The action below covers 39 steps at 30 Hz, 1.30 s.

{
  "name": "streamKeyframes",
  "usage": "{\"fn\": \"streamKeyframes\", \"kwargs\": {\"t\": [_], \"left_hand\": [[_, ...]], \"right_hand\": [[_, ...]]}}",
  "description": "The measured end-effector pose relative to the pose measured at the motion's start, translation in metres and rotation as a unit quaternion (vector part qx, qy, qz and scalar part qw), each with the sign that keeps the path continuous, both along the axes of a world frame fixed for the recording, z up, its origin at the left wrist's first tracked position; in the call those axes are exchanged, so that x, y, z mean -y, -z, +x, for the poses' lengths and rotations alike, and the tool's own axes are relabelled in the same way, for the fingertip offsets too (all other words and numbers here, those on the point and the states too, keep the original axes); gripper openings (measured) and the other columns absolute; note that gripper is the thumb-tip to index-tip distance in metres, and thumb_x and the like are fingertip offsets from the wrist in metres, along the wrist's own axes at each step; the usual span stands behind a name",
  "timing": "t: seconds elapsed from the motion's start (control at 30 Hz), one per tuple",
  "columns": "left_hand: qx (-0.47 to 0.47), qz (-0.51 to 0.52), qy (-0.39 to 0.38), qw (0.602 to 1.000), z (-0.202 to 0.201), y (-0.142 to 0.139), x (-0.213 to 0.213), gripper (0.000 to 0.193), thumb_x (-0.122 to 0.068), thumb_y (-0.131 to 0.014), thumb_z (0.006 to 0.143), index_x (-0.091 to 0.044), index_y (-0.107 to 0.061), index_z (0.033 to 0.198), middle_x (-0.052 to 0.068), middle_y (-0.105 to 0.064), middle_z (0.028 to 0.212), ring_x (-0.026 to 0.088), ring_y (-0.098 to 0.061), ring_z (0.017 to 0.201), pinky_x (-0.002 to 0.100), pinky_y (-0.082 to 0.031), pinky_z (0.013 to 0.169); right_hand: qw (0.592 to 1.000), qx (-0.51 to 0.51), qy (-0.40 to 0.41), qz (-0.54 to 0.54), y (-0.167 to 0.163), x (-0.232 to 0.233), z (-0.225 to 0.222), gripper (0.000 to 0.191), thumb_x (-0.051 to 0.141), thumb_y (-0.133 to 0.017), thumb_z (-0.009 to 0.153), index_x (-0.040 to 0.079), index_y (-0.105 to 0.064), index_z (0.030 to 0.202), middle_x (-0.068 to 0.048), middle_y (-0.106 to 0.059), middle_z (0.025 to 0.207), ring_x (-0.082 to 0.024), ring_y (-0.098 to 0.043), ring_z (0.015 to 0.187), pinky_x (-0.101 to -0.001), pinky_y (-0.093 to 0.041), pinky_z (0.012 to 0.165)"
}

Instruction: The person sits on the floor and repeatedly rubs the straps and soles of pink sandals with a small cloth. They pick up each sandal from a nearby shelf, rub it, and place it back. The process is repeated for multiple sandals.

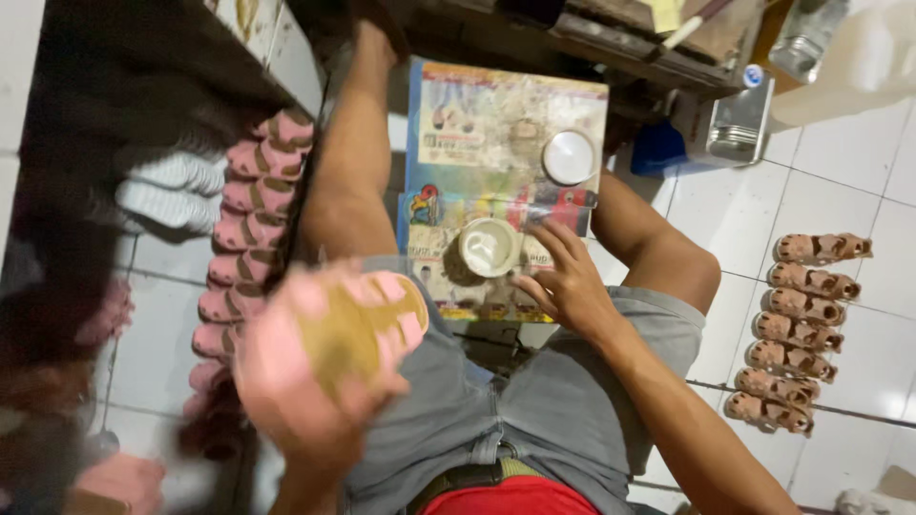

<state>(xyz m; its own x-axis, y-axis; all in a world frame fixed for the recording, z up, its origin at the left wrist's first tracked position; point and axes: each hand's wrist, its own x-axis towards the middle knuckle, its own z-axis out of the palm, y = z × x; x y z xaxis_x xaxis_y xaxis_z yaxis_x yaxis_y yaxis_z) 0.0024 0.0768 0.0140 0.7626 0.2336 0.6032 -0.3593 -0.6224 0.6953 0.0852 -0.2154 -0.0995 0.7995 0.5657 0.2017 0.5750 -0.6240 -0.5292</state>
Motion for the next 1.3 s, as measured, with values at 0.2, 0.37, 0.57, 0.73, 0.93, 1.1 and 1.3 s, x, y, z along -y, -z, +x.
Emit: {"fn": "streamKeyframes", "kwargs": {"t": [0.2, 0.37, 0.57, 0.73, 0.93, 1.1, 1.3], "left_hand": [[0.177, 0.234, 0.163, 0.942, -0.004, -0.012, 0.049, 0.043, -0.027, -0.072, 0.102, -0.015, -0.056, 0.139, 0.003, -0.053, 0.136, 0.022, -0.057, 0.129, 0.061, -0.047, 0.11], [0.173, 0.273, 0.267, 0.908, -0.016, -0.014, 0.04, 0.03, -0.019, -0.069, 0.109, -0.022, -0.062, 0.139, -0.003, -0.05, 0.141, 0.015, -0.054, 0.136, 0.065, -0.042, 0.115], [0.119, 0.271, 0.336, 0.894, -0.016, -0.022, 0.033, 0.028, -0.016, -0.065, 0.109, -0.024, -0.062, 0.136, -0.008, -0.052, 0.141, 0.012, -0.052, 0.141, 0.064, -0.044, 0.121], [0.132, 0.252, 0.348, 0.893, -0.014, -0.02, 0.035, 0.025, -0.018, -0.063, 0.111, -0.023, -0.063, 0.136, -0.005, -0.053, 0.14, 0.015, -0.053, 0.142, 0.065, -0.043, 0.119], [0.109, 0.221, 0.362, 0.899, -0.017, -0.012, 0.038, 0.022, -0.021, -0.061, 0.108, -0.015, -0.066, 0.129, -0.003, -0.056, 0.137, 0.015, -0.054, 0.139, 0.069, -0.044, 0.119], [0.088, 0.236, 0.35, 0.902, -0.019, -0.004, 0.038, 0.032, -0.029, -0.067, 0.108, -0.008, -0.066, 0.133, -0.003, -0.057, 0.14, 0.015, -0.055, 0.139, 0.067, -0.044, 0.123], [0.021, 0.079, 0.393, 0.916, -0.022, 0.007, 0.044, 0.073, -0.059, -0.073, 0.092, -0.005, -0.057, 0.138, 0.013, -0.053, 0.144, 0.027, -0.056, 0.14, 0.07, -0.035, 0.126]], "right_hand": [[0.88, -0.213, 0.048, 0.421, -0.07, -0.015, -0.075, 0.046, 0.037, -0.036, 0.118, 0.005, -0.058, 0.143, -0.024, -0.04, 0.162, -0.037, -0.04, 0.152, -0.0507, -0.027, 0.131], [0.732, -0.29, -0.074, 0.612, -0.115, -0.052, -0.089, 0.059, 0.049, -0.031, 0.111, 0.011, -0.048, 0.154, -0.024, -0.024, 0.169, -0.037, -0.024, 0.16, -0.0515, -0.015, 0.135], [0.795, -0.153, 0.013, 0.586, -0.118, -0.07, -0.093, 0.051, 0.042, -0.039, 0.117, 0.008, -0.06, 0.149, -0.039, -0.032, 0.161, -0.052, -0.033, 0.153, -0.0643, -0.021, 0.132], [0.782, -0.182, -0.043, 0.594, -0.087, -0.057, -0.101, 0.052, 0.046, -0.034, 0.115, 0.014, -0.053, 0.15, -0.037, -0.027, 0.164, -0.05, -0.033, 0.156, -0.0643, -0.026, 0.131], [0.795, -0.12, -0.058, 0.592, -0.085, -0.059, -0.102, 0.05, 0.047, -0.036, 0.117, 0.016, -0.054, 0.153, -0.034, -0.03, 0.164, -0.047, -0.032, 0.155, -0.0624, -0.027, 0.132], [0.841, 0.015, 0.064, 0.537, -0.095, -0.066, -0.092, 0.039, 0.04, -0.05, 0.111, 0.02, -0.06, 0.142, -0.031, -0.044, 0.153, -0.046, -0.044, 0.149, -0.0628, -0.036, 0.129], [0.838, 0.066, 0.055, 0.539, -0.09, -0.065, -0.095, 0.036, 0.044, -0.046, 0.11, 0.019, -0.061, 0.132, -0.031, -0.046, 0.147, -0.047, -0.041, 0.147, -0.0613, -0.032, 0.128]]}}
